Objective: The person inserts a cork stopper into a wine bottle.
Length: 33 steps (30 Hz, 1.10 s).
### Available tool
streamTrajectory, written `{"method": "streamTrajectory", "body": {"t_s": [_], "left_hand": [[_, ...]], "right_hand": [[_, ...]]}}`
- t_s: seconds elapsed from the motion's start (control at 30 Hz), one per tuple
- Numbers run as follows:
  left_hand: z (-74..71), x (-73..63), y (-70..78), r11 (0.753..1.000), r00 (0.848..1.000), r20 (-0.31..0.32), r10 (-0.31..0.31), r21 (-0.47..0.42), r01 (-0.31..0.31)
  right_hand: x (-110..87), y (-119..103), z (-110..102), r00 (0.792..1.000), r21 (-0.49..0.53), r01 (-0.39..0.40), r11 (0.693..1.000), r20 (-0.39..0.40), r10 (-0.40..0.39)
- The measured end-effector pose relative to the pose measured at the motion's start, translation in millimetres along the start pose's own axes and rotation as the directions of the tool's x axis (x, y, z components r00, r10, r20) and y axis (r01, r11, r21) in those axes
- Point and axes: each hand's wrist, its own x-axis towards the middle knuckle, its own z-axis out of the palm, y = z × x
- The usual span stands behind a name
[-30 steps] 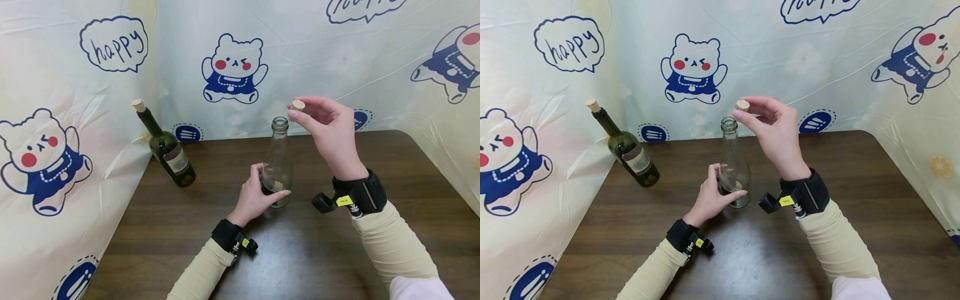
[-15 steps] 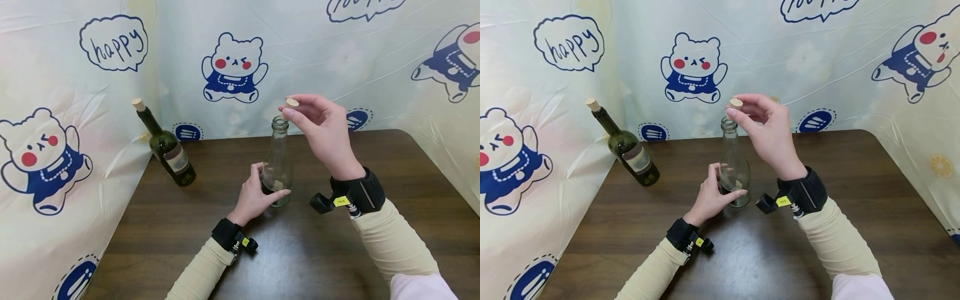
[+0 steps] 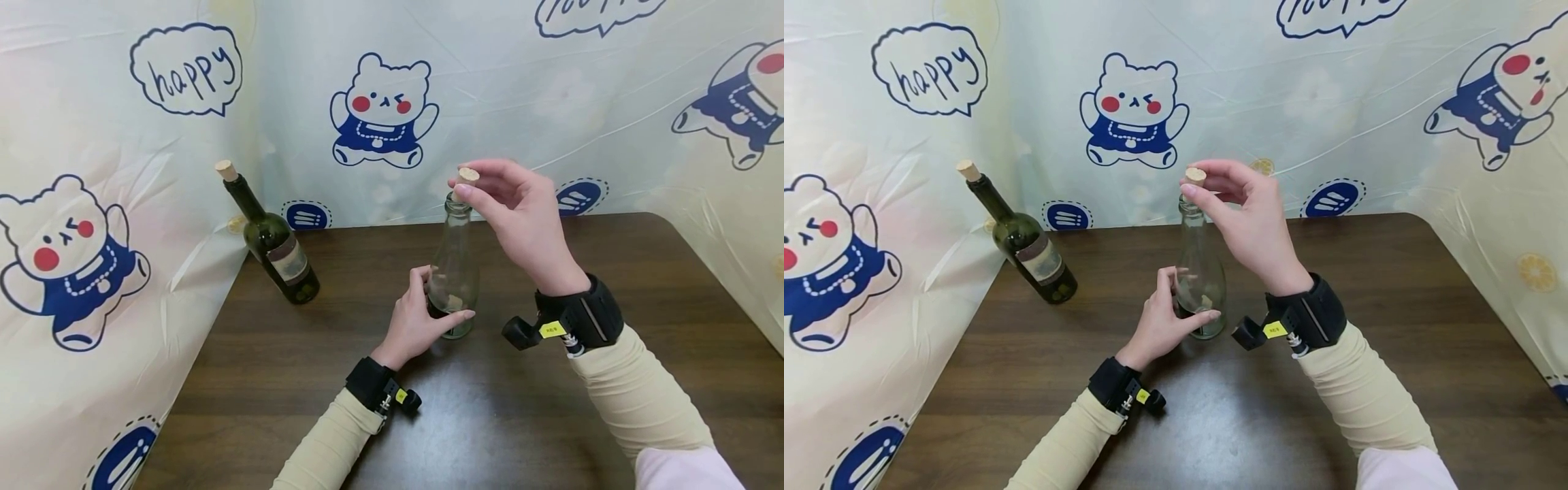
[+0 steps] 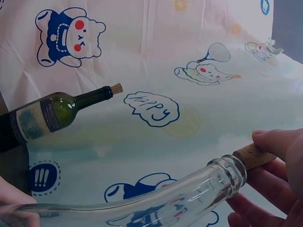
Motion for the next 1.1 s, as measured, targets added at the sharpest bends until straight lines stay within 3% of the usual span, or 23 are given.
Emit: {"method": "streamTrajectory", "body": {"t_s": [0.7, 1.0, 1.1], "left_hand": [[-0.4, -0.5, 0.4, 1.0, 1.0, -0.006, 0.001, 0.003, -0.001], [-0.2, -0.5, 1.0, 1.0, 1.0, 0.0, -0.005, -0.002, 0.005], [-0.4, -0.3, 1.3, 1.0, 1.0, 0.001, 0.008, -0.005, -0.008]], "right_hand": [[1.6, 9.6, 0.5, 1.0, -0.015, -0.006, 1.0, 0.014, 0.006], [-1.0, 10.3, 0.4, 0.999, -0.116, 0.008, 0.993, 0.032, -0.004], [-1.2, 11.5, 0.9, 0.999, -0.104, 0.011, 0.994, 0.034, -0.008]]}}
